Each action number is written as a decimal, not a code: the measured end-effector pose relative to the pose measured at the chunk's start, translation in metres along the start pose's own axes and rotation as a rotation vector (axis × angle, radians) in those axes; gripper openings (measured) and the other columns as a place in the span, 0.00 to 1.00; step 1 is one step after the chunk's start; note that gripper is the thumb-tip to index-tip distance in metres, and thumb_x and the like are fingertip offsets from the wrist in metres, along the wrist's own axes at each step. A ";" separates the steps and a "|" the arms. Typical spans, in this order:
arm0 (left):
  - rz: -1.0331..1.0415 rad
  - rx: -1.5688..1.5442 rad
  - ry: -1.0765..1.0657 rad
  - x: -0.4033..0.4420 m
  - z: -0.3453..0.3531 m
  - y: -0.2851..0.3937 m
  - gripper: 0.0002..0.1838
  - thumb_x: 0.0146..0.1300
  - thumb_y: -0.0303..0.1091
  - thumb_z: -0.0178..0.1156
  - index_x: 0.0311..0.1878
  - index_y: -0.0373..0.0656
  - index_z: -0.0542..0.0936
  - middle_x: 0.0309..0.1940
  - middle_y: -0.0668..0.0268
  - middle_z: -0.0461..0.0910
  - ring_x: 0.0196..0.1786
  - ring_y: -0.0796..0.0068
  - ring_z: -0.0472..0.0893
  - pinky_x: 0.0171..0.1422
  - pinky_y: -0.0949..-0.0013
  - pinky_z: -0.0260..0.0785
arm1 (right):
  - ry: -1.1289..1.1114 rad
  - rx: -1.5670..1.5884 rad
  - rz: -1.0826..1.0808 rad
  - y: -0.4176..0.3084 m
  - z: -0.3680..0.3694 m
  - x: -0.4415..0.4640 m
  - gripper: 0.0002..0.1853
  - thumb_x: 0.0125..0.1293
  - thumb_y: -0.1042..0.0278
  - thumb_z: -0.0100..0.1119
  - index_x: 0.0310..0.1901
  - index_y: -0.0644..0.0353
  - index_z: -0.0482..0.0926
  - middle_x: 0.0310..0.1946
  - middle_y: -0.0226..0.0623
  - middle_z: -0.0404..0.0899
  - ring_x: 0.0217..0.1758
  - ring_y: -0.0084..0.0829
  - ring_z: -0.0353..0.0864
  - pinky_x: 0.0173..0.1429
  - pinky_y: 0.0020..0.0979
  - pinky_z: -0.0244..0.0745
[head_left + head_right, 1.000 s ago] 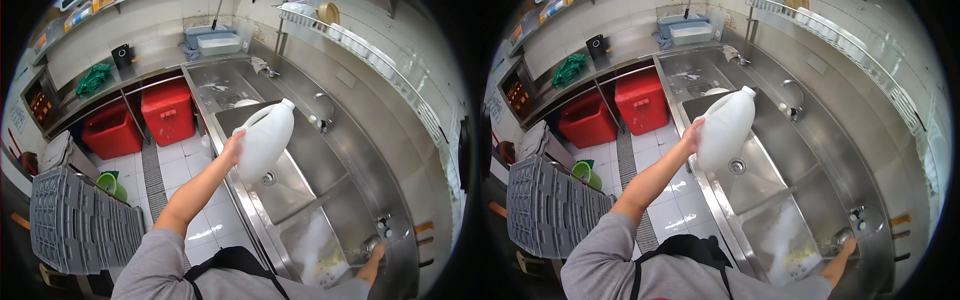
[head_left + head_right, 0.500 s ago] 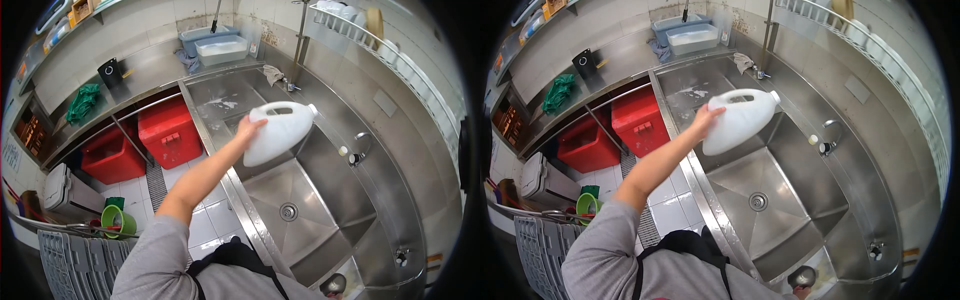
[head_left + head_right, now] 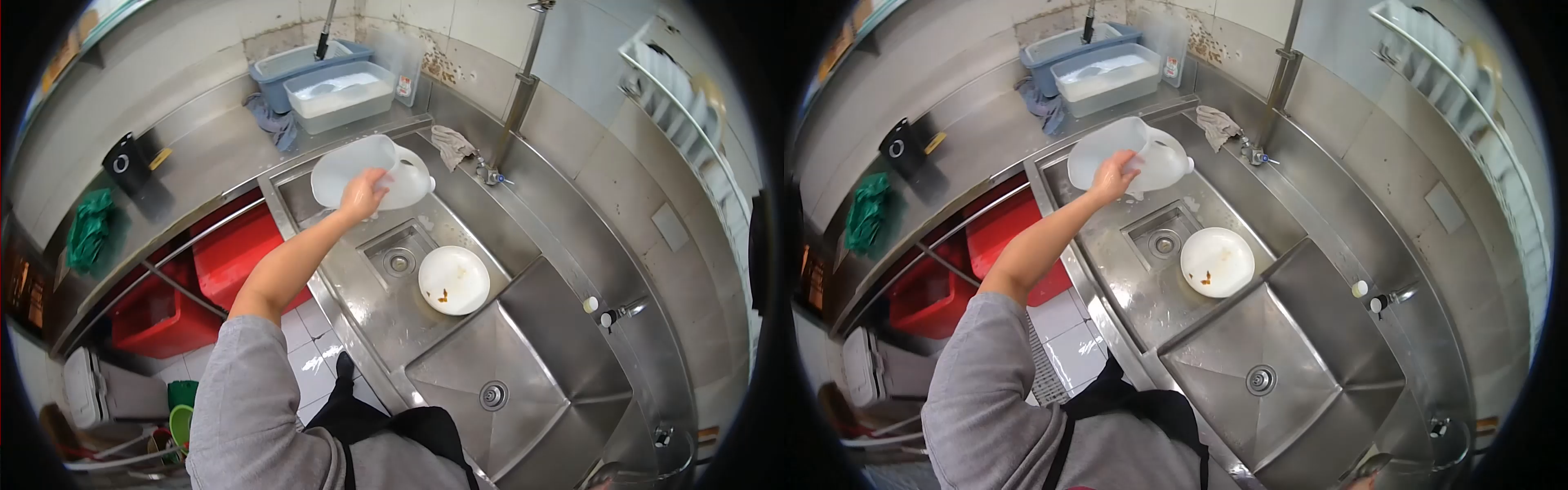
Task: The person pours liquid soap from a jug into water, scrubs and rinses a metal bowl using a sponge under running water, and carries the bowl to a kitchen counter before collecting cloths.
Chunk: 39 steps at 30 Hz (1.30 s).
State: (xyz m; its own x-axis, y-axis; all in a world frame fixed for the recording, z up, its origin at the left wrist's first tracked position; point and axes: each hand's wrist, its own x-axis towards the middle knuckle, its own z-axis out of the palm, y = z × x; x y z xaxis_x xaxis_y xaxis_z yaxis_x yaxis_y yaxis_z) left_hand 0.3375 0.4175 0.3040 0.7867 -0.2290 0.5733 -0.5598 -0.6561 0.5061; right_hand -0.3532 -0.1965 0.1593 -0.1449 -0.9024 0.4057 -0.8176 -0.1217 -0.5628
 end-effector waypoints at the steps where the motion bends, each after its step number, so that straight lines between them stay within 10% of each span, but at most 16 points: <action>1: 0.009 -0.019 -0.014 0.014 -0.001 -0.018 0.13 0.47 0.29 0.60 0.39 0.46 0.75 0.37 0.59 0.74 0.41 0.56 0.74 0.44 0.61 0.66 | 0.034 -0.113 -0.172 0.005 -0.007 -0.004 0.26 0.58 0.45 0.46 0.52 0.54 0.71 0.33 0.40 0.76 0.36 0.38 0.76 0.32 0.34 0.72; 3: 0.044 -0.055 -0.012 0.038 0.003 -0.059 0.13 0.47 0.28 0.59 0.39 0.47 0.75 0.36 0.59 0.74 0.40 0.55 0.73 0.43 0.59 0.66 | 0.058 -0.316 -0.391 0.017 -0.020 -0.012 0.26 0.57 0.45 0.46 0.53 0.53 0.70 0.33 0.40 0.76 0.36 0.38 0.76 0.31 0.33 0.72; 5: 0.102 -0.090 0.049 0.066 0.018 -0.103 0.12 0.47 0.28 0.59 0.38 0.47 0.75 0.35 0.59 0.73 0.39 0.55 0.73 0.41 0.59 0.66 | 0.077 -0.043 0.401 -0.093 -0.059 -0.065 0.27 0.52 0.42 0.55 0.47 0.55 0.75 0.36 0.36 0.75 0.36 0.34 0.75 0.31 0.30 0.72; 8: 0.059 -0.147 -0.082 0.093 0.014 -0.129 0.11 0.47 0.28 0.59 0.38 0.46 0.75 0.34 0.59 0.73 0.38 0.56 0.74 0.41 0.61 0.66 | 0.141 0.366 0.544 -0.179 -0.085 -0.119 0.24 0.50 0.44 0.60 0.40 0.57 0.79 0.36 0.34 0.75 0.34 0.30 0.74 0.32 0.27 0.71; 14: 0.035 -0.256 -0.095 0.111 -0.037 -0.139 0.11 0.49 0.23 0.56 0.38 0.44 0.75 0.33 0.59 0.73 0.31 0.60 0.75 0.36 0.65 0.69 | -0.006 0.382 0.411 -0.226 -0.087 -0.159 0.23 0.51 0.46 0.60 0.38 0.60 0.79 0.32 0.34 0.75 0.30 0.26 0.71 0.28 0.27 0.68; 29: -0.214 0.331 0.657 0.074 -0.214 -0.258 0.11 0.51 0.21 0.55 0.40 0.38 0.74 0.32 0.59 0.72 0.29 0.66 0.74 0.33 0.66 0.66 | -0.054 0.286 0.236 -0.283 -0.007 -0.193 0.25 0.51 0.42 0.58 0.34 0.60 0.80 0.21 0.32 0.72 0.19 0.23 0.62 0.21 0.26 0.60; 33: -0.191 0.563 0.763 0.106 -0.210 -0.340 0.14 0.51 0.20 0.52 0.44 0.39 0.73 0.33 0.56 0.72 0.36 0.60 0.74 0.41 0.61 0.65 | -0.050 0.127 0.178 -0.313 -0.020 -0.199 0.27 0.51 0.40 0.56 0.37 0.61 0.79 0.28 0.35 0.77 0.27 0.29 0.70 0.33 0.29 0.66; 39: -0.197 0.224 0.419 0.165 -0.133 -0.474 0.16 0.54 0.28 0.51 0.47 0.35 0.71 0.42 0.49 0.73 0.46 0.51 0.73 0.48 0.59 0.65 | -0.106 0.202 0.041 -0.326 -0.012 -0.194 0.25 0.53 0.43 0.55 0.38 0.59 0.80 0.33 0.38 0.80 0.34 0.29 0.75 0.42 0.28 0.67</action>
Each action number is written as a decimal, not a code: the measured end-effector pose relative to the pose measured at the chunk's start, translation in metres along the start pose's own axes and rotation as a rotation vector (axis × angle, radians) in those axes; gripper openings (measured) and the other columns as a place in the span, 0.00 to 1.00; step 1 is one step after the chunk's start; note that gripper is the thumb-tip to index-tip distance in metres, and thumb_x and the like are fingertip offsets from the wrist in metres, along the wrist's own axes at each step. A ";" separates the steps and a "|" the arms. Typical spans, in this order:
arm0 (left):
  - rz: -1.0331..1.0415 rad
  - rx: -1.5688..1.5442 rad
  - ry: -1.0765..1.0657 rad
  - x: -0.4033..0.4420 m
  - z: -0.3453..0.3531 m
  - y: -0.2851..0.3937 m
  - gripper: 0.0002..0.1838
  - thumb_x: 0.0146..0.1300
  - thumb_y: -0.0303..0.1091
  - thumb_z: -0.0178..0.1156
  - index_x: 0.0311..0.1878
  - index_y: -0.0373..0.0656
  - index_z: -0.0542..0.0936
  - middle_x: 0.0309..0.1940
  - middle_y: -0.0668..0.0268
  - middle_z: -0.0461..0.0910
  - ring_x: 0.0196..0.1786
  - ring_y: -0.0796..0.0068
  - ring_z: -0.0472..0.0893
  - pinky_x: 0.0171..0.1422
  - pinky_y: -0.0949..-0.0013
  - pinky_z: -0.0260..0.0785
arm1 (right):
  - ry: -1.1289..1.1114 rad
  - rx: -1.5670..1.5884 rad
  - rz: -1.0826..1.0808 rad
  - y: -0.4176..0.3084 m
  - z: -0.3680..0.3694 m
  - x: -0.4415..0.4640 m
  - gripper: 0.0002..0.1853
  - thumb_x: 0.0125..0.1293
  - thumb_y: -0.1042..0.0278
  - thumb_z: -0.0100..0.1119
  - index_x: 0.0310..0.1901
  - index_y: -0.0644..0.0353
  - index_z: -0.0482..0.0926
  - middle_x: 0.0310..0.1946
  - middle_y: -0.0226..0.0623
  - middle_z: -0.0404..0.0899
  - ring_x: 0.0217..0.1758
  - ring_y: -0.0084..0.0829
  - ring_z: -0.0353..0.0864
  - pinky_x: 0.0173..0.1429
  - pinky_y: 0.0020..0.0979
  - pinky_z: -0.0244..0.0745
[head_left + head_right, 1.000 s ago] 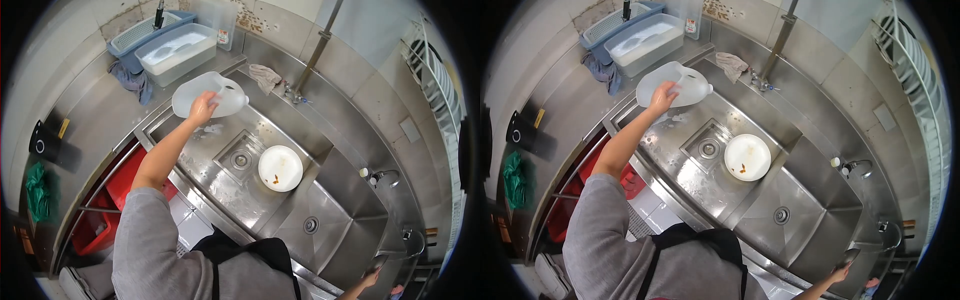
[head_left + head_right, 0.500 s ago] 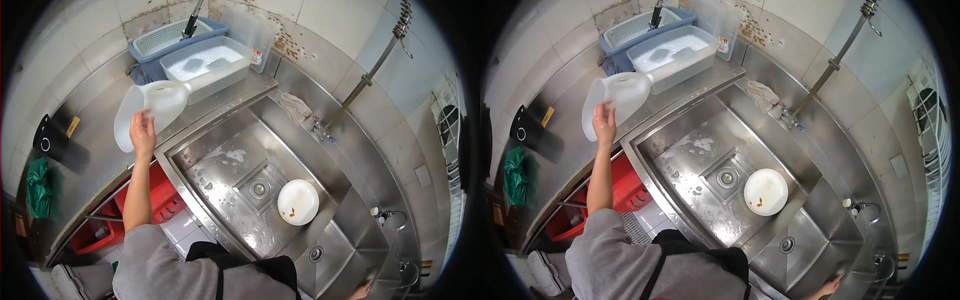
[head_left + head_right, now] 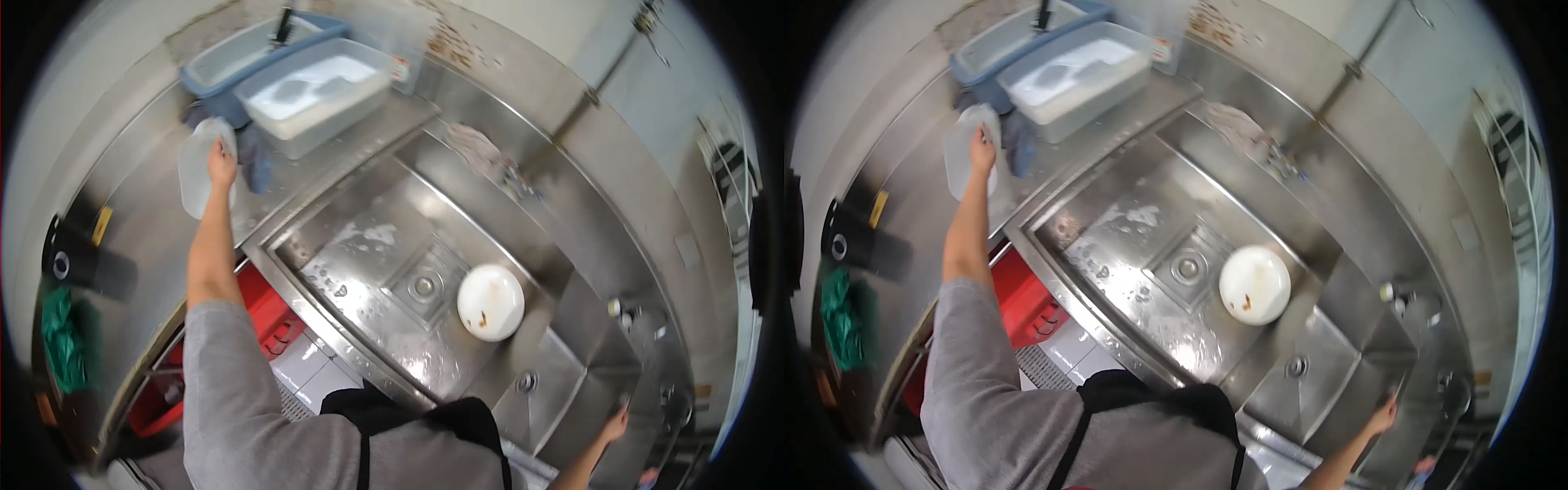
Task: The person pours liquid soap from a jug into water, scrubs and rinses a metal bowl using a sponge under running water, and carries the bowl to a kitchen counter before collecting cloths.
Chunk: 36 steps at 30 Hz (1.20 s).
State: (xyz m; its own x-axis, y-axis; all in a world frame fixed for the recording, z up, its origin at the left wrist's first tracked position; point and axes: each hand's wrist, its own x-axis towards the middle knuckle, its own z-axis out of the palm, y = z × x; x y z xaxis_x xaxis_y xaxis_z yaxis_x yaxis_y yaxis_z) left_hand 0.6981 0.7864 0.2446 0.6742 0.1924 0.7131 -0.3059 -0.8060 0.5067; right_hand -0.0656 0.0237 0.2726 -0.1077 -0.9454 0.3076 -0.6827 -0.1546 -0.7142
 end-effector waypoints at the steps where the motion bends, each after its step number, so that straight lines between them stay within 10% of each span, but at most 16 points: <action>1: -0.068 0.069 -0.208 -0.002 0.014 -0.013 0.18 0.54 0.31 0.51 0.48 0.33 0.70 0.43 0.47 0.73 0.48 0.50 0.72 0.50 0.59 0.64 | 0.062 -0.199 -0.097 -0.002 0.001 0.001 0.22 0.55 0.46 0.56 0.34 0.60 0.80 0.27 0.37 0.79 0.27 0.25 0.70 0.37 0.27 0.66; 5: 0.075 0.447 -0.240 0.012 0.068 -0.115 0.28 0.54 0.37 0.53 0.54 0.26 0.63 0.46 0.42 0.70 0.53 0.48 0.68 0.60 0.56 0.57 | -0.096 -0.149 -0.277 -0.039 0.009 -0.019 0.17 0.58 0.56 0.56 0.28 0.66 0.77 0.17 0.36 0.67 0.24 0.25 0.63 0.32 0.28 0.62; 7: -0.007 0.331 0.331 -0.019 0.018 0.030 0.27 0.52 0.36 0.56 0.53 0.28 0.65 0.49 0.43 0.67 0.56 0.50 0.65 0.62 0.56 0.53 | -0.053 -0.072 -0.387 -0.069 0.022 -0.048 0.13 0.56 0.62 0.59 0.30 0.68 0.77 0.26 0.34 0.72 0.29 0.24 0.68 0.35 0.27 0.64; 9: 0.190 0.041 0.316 -0.048 0.007 0.115 0.25 0.51 0.34 0.57 0.51 0.31 0.68 0.51 0.47 0.66 0.57 0.53 0.62 0.63 0.58 0.51 | -0.081 0.079 -0.501 -0.110 0.043 -0.088 0.08 0.53 0.69 0.62 0.31 0.64 0.78 0.26 0.33 0.72 0.29 0.23 0.68 0.36 0.24 0.65; 12: 0.207 -0.368 -0.315 -0.128 0.027 0.231 0.20 0.51 0.31 0.58 0.50 0.38 0.71 0.48 0.56 0.71 0.53 0.59 0.68 0.60 0.63 0.56 | -0.183 0.220 -0.649 -0.149 0.097 -0.134 0.05 0.50 0.75 0.62 0.30 0.62 0.78 0.29 0.32 0.72 0.30 0.25 0.71 0.34 0.22 0.66; 15: -0.284 -0.979 -0.971 -0.215 0.062 0.316 0.16 0.57 0.34 0.58 0.48 0.40 0.73 0.45 0.62 0.74 0.47 0.75 0.73 0.51 0.71 0.66 | -0.393 0.298 -0.699 -0.198 0.145 -0.195 0.07 0.47 0.76 0.61 0.30 0.61 0.78 0.29 0.35 0.73 0.29 0.29 0.71 0.33 0.28 0.68; 20: -0.084 -0.888 -0.883 -0.219 0.078 0.365 0.16 0.53 0.32 0.58 0.46 0.42 0.74 0.42 0.60 0.75 0.47 0.67 0.73 0.52 0.69 0.64 | -0.593 0.363 -0.794 -0.238 0.192 -0.264 0.10 0.42 0.78 0.64 0.30 0.61 0.77 0.27 0.38 0.71 0.30 0.34 0.72 0.34 0.30 0.68; 27: 0.407 -0.302 -0.122 0.016 0.116 0.264 0.17 0.47 0.24 0.53 0.43 0.41 0.74 0.43 0.53 0.73 0.49 0.55 0.71 0.55 0.62 0.62 | -0.764 0.348 -0.693 -0.220 0.196 -0.278 0.11 0.39 0.78 0.65 0.29 0.61 0.77 0.27 0.38 0.71 0.32 0.35 0.73 0.37 0.30 0.70; 29: 0.229 -0.030 -0.196 0.084 0.147 0.192 0.20 0.46 0.28 0.56 0.47 0.39 0.73 0.46 0.50 0.73 0.52 0.55 0.70 0.56 0.61 0.61 | -0.742 0.293 -0.702 -0.213 0.195 -0.278 0.11 0.39 0.77 0.66 0.29 0.61 0.78 0.28 0.38 0.71 0.33 0.35 0.74 0.37 0.30 0.70; 32: -0.091 0.139 -0.846 0.132 0.181 0.126 0.26 0.46 0.44 0.59 0.49 0.39 0.74 0.46 0.52 0.74 0.51 0.57 0.74 0.53 0.63 0.65 | -0.705 0.256 -0.783 -0.218 0.194 -0.279 0.11 0.39 0.78 0.65 0.29 0.62 0.77 0.29 0.38 0.72 0.33 0.35 0.74 0.36 0.29 0.70; 34: 0.376 0.231 -0.758 0.167 0.269 0.024 0.28 0.50 0.43 0.56 0.55 0.41 0.69 0.50 0.54 0.73 0.53 0.60 0.72 0.58 0.65 0.61 | -0.736 0.218 -0.814 -0.215 0.197 -0.282 0.11 0.40 0.74 0.67 0.29 0.59 0.78 0.30 0.37 0.72 0.34 0.37 0.74 0.38 0.32 0.71; 36: 0.195 0.198 -0.876 0.160 0.261 0.059 0.28 0.51 0.44 0.56 0.55 0.41 0.68 0.50 0.55 0.72 0.53 0.61 0.72 0.57 0.65 0.61 | -0.824 0.208 -0.807 -0.214 0.198 -0.290 0.11 0.41 0.72 0.67 0.29 0.57 0.78 0.30 0.36 0.72 0.33 0.35 0.73 0.37 0.32 0.71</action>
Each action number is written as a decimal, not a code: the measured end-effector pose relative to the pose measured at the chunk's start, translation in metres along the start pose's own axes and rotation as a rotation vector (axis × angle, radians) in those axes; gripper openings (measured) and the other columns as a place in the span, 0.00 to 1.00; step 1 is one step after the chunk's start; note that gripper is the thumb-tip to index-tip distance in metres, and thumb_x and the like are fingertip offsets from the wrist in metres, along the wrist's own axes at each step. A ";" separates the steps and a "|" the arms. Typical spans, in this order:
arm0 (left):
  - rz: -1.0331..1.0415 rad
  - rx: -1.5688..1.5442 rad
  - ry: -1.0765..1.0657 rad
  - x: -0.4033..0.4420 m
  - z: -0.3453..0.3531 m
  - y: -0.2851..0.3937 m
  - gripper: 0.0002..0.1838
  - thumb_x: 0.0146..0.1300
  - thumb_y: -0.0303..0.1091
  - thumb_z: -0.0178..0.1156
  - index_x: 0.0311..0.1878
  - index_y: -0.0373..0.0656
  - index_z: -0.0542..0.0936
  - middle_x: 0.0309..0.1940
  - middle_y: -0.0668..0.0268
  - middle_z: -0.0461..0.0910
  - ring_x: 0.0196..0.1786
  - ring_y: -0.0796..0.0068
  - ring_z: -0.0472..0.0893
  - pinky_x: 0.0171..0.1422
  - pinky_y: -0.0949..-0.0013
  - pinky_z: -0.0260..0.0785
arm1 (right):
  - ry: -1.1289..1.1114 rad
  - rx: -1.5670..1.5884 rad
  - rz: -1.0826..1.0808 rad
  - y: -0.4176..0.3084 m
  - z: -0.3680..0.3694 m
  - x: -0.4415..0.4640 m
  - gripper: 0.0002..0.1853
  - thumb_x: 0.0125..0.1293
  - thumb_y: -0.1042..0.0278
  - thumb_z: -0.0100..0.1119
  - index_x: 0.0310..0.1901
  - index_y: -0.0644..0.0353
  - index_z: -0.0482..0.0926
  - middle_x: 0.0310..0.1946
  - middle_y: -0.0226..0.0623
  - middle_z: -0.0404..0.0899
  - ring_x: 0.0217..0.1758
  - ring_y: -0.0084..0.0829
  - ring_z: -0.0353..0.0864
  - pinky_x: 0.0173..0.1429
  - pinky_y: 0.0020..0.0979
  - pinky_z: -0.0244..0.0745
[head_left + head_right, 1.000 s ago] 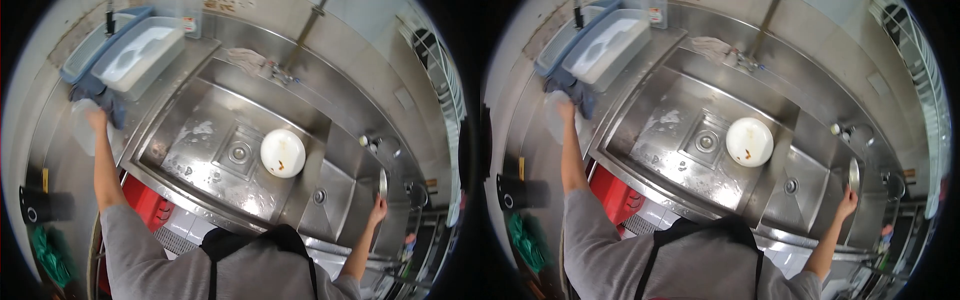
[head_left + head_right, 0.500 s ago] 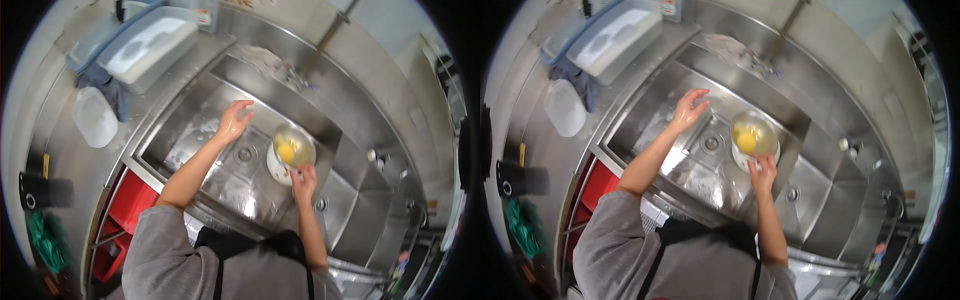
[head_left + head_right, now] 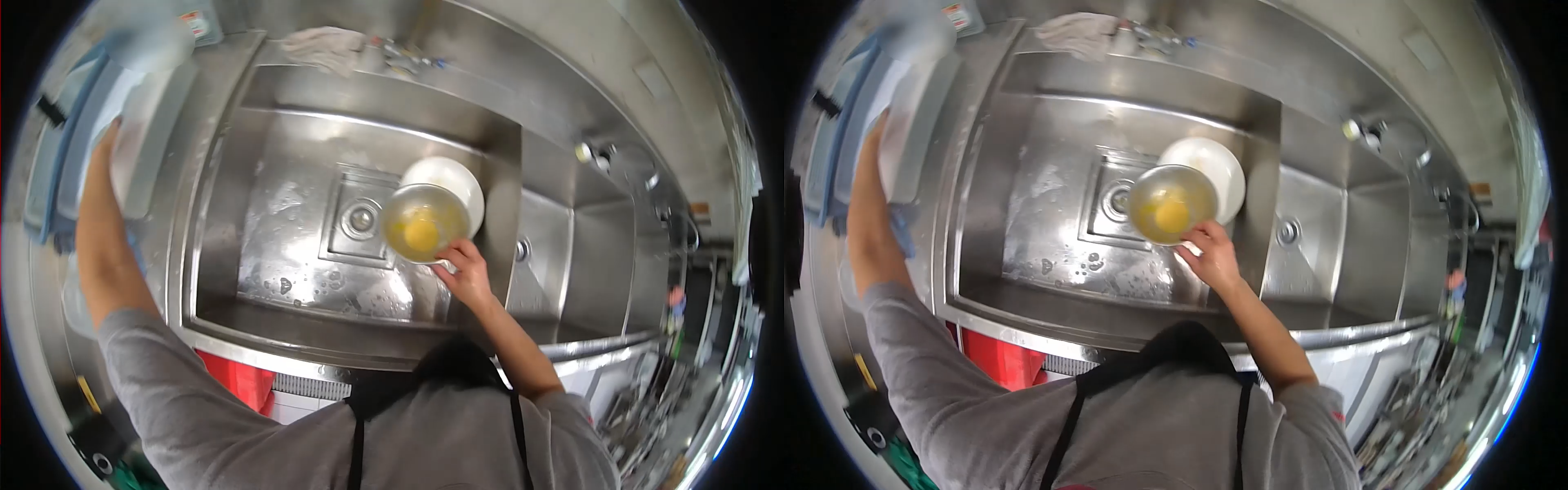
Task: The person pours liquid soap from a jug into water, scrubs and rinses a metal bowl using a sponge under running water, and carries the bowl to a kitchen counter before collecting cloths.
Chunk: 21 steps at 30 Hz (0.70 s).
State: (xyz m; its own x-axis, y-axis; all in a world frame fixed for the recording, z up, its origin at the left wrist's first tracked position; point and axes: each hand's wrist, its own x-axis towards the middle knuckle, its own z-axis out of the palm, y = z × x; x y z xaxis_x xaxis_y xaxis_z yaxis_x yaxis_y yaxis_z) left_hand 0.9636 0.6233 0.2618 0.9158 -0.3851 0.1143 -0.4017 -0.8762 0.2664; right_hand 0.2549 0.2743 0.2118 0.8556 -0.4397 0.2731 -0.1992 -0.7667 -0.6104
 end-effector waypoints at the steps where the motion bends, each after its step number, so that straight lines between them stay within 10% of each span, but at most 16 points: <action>1: -0.040 -0.059 -0.044 -0.003 -0.001 0.008 0.28 0.52 0.45 0.55 0.55 0.40 0.68 0.50 0.55 0.72 0.53 0.61 0.72 0.57 0.66 0.61 | -0.038 0.027 0.021 -0.003 0.006 -0.004 0.11 0.41 0.72 0.67 0.29 0.57 0.78 0.30 0.35 0.72 0.33 0.34 0.73 0.37 0.31 0.71; 12: -0.512 -1.211 -0.663 -0.002 -0.031 0.052 0.29 0.55 0.50 0.56 0.56 0.43 0.68 0.49 0.61 0.73 0.48 0.69 0.73 0.52 0.68 0.65 | -0.124 0.190 0.110 -0.002 0.028 -0.046 0.11 0.44 0.67 0.66 0.29 0.57 0.76 0.30 0.36 0.70 0.34 0.36 0.73 0.37 0.32 0.72; 21: -0.008 -0.716 -0.266 0.107 0.022 0.093 0.27 0.51 0.48 0.55 0.51 0.40 0.71 0.49 0.60 0.71 0.52 0.66 0.72 0.55 0.65 0.63 | -0.084 0.082 0.125 0.012 0.005 -0.055 0.12 0.46 0.65 0.64 0.32 0.57 0.75 0.31 0.38 0.70 0.37 0.39 0.72 0.41 0.34 0.70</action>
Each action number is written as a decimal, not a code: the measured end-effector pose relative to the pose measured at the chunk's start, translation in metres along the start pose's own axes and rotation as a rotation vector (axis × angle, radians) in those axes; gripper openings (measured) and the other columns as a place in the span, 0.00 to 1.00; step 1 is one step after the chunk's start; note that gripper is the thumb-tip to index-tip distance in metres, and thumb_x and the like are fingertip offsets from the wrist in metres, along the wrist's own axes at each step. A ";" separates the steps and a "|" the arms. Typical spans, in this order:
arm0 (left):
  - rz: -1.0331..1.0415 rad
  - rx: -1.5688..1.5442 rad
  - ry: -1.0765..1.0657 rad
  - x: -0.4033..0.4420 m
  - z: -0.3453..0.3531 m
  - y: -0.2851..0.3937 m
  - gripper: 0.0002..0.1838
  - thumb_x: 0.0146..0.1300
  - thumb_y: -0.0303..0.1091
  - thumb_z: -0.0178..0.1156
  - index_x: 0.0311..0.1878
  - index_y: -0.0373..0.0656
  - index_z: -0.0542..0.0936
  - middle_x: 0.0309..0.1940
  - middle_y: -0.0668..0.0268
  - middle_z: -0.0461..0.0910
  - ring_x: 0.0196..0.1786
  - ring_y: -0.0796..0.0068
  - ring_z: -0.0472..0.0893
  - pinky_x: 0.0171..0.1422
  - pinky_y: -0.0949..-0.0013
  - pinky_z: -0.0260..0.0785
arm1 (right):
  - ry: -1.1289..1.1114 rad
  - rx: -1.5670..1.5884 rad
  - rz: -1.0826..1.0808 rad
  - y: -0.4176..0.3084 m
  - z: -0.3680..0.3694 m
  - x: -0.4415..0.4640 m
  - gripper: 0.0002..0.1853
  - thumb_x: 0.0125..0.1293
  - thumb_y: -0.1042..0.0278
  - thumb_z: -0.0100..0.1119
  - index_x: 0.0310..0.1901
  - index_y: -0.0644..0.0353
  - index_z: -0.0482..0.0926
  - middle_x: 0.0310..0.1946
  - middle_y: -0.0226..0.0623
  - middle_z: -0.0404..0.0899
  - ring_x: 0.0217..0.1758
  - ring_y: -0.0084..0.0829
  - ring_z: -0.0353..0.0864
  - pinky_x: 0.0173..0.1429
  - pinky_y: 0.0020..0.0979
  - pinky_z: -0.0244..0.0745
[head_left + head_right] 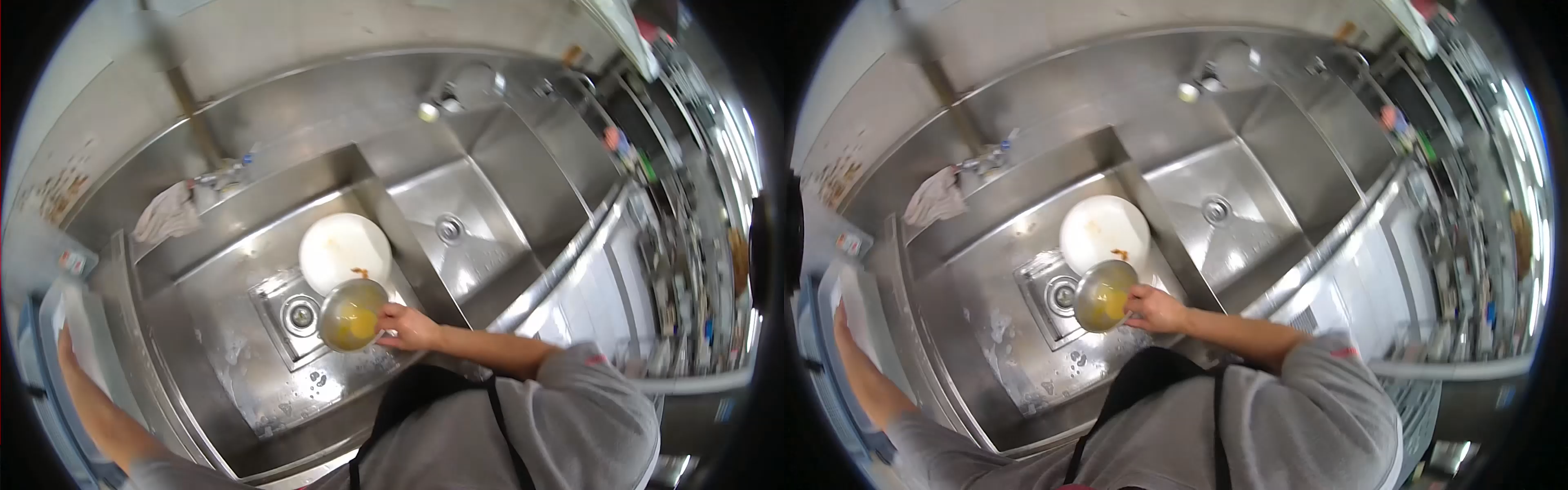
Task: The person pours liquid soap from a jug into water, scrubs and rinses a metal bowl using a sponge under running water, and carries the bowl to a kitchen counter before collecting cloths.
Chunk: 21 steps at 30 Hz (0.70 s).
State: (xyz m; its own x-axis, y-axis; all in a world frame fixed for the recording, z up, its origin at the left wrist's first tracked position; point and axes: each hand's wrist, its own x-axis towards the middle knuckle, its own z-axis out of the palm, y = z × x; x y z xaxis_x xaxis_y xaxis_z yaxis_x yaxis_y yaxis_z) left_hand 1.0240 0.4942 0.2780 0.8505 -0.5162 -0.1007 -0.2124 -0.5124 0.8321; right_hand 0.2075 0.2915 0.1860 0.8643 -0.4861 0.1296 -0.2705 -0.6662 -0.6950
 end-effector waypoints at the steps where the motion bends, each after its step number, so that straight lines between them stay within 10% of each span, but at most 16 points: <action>1: 0.014 0.083 0.034 0.004 0.001 -0.003 0.27 0.51 0.48 0.56 0.49 0.40 0.72 0.48 0.59 0.72 0.51 0.65 0.72 0.55 0.65 0.63 | -0.004 0.009 0.038 -0.003 -0.004 0.003 0.11 0.45 0.67 0.65 0.32 0.55 0.77 0.34 0.37 0.72 0.38 0.38 0.73 0.41 0.34 0.71; 9: -0.285 0.582 0.204 -0.060 0.008 0.021 0.24 0.44 0.45 0.58 0.39 0.34 0.78 0.39 0.52 0.78 0.46 0.61 0.76 0.52 0.63 0.65 | 0.025 -0.024 -0.031 -0.008 0.008 0.039 0.11 0.41 0.69 0.67 0.31 0.55 0.79 0.29 0.33 0.72 0.30 0.33 0.74 0.34 0.31 0.73; 16: -0.308 0.819 0.664 -0.155 0.037 0.106 0.22 0.48 0.39 0.53 0.49 0.44 0.75 0.44 0.54 0.76 0.48 0.55 0.76 0.51 0.63 0.66 | -0.021 -0.015 -0.050 -0.017 0.011 0.048 0.12 0.39 0.72 0.69 0.29 0.57 0.78 0.29 0.35 0.73 0.34 0.35 0.75 0.36 0.30 0.73; 19: -0.054 0.695 0.863 -0.155 0.037 0.112 0.23 0.48 0.42 0.56 0.48 0.40 0.75 0.44 0.58 0.77 0.45 0.57 0.77 0.51 0.64 0.66 | 0.026 -0.032 -0.072 -0.018 0.003 0.042 0.13 0.39 0.72 0.68 0.31 0.56 0.78 0.30 0.36 0.72 0.35 0.36 0.74 0.38 0.32 0.72; 21: 0.055 0.141 0.537 -0.174 0.059 0.145 0.25 0.48 0.44 0.58 0.47 0.38 0.76 0.44 0.59 0.77 0.47 0.61 0.76 0.52 0.66 0.65 | 0.050 -0.050 -0.057 -0.007 -0.006 0.037 0.15 0.39 0.70 0.67 0.33 0.57 0.77 0.31 0.38 0.71 0.37 0.39 0.72 0.41 0.35 0.70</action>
State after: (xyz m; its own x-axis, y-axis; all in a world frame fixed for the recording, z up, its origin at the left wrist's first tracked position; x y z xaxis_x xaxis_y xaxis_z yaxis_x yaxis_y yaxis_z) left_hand 0.8167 0.4691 0.3839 0.9542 -0.1412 0.2638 -0.2944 -0.6005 0.7434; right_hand 0.2393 0.2751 0.1999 0.8572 -0.4730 0.2038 -0.2434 -0.7208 -0.6490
